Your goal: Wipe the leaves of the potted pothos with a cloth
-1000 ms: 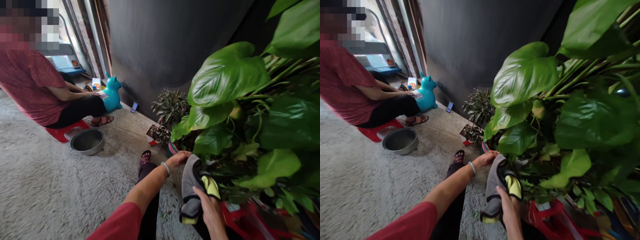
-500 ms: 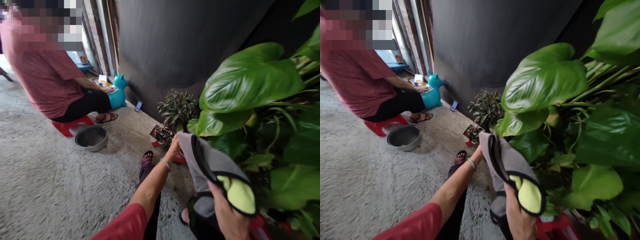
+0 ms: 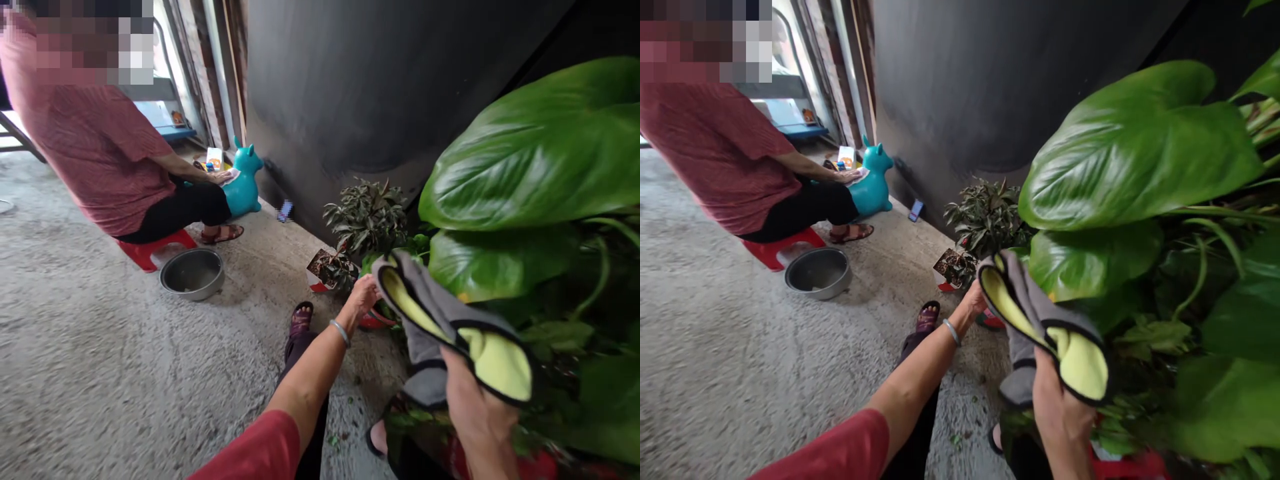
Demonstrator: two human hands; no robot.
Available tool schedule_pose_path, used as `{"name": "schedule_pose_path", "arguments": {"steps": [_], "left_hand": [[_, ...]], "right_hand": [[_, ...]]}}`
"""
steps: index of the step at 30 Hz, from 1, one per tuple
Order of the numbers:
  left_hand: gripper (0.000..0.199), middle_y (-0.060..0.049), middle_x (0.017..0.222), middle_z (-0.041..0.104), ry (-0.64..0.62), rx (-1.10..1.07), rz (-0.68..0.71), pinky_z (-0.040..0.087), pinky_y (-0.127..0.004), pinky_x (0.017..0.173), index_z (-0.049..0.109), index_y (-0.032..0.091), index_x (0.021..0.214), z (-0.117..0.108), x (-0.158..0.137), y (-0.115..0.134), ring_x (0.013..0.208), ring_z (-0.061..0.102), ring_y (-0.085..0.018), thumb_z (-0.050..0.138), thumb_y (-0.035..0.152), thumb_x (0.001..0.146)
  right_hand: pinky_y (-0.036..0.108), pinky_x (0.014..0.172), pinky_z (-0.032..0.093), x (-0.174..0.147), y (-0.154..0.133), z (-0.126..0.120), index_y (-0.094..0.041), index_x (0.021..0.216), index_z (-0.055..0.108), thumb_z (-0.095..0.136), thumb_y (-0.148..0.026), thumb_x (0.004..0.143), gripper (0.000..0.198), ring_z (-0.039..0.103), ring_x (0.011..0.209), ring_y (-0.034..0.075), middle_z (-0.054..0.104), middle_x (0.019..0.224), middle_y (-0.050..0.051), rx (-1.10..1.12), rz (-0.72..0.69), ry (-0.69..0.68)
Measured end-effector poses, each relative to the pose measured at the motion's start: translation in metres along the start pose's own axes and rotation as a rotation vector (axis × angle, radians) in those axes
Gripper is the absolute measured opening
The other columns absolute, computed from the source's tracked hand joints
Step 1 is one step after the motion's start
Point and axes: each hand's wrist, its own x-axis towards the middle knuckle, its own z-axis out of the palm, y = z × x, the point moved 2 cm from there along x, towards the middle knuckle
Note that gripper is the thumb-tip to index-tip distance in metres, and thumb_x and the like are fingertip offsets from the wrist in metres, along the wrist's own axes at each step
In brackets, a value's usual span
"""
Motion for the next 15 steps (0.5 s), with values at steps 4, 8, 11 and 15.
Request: {"name": "schedule_pose_path", "arguments": {"steps": [4,8,11,15], "left_hand": [[0.042,0.004,0.067,0.063,-0.062,0.027,-0.010,0.056,-0.031,0.072,0.051,0.018,0.070,-0.003,-0.002,0.003,0.063,0.065,-0.014,0.090,0.017,0.056],[0.035,0.004,0.061,0.060,0.028,0.094,-0.035,0.053,-0.029,0.070,0.056,0.017,0.073,-0.009,0.004,0.007,0.057,0.060,-0.012,0.089,0.013,0.061],[0.027,-0.001,0.070,0.068,0.009,0.156,-0.064,0.053,-0.028,0.069,0.064,0.015,0.083,-0.013,0.008,0.008,0.057,0.061,-0.012,0.084,0.010,0.066],[0.027,-0.002,0.072,0.069,-0.001,0.201,-0.061,0.055,-0.027,0.069,0.060,0.016,0.081,-0.015,0.007,0.006,0.059,0.062,-0.011,0.083,0.011,0.067]], "right_hand": [[0.055,0.120,0.033,0.024,0.001,0.032,-0.014,0.117,0.072,0.052,-0.060,0.082,0.061,0.056,0.129,0.040,0.069,0.118,0.021,0.033,0.085,-0.019],[0.054,0.116,0.040,-0.027,0.016,0.038,-0.021,0.100,0.073,0.054,-0.060,0.079,0.048,0.062,0.117,0.037,0.074,0.107,0.015,0.107,0.170,-0.308],[0.054,0.115,0.041,-0.043,0.016,0.005,-0.025,0.091,0.072,0.059,-0.064,0.078,0.042,0.064,0.112,0.037,0.074,0.098,0.010,0.062,0.165,-0.297],[0.057,0.120,0.032,0.009,0.003,-0.012,-0.022,0.098,0.072,0.060,-0.066,0.078,0.050,0.056,0.128,0.041,0.072,0.112,0.016,-0.043,0.103,0.004]]}}
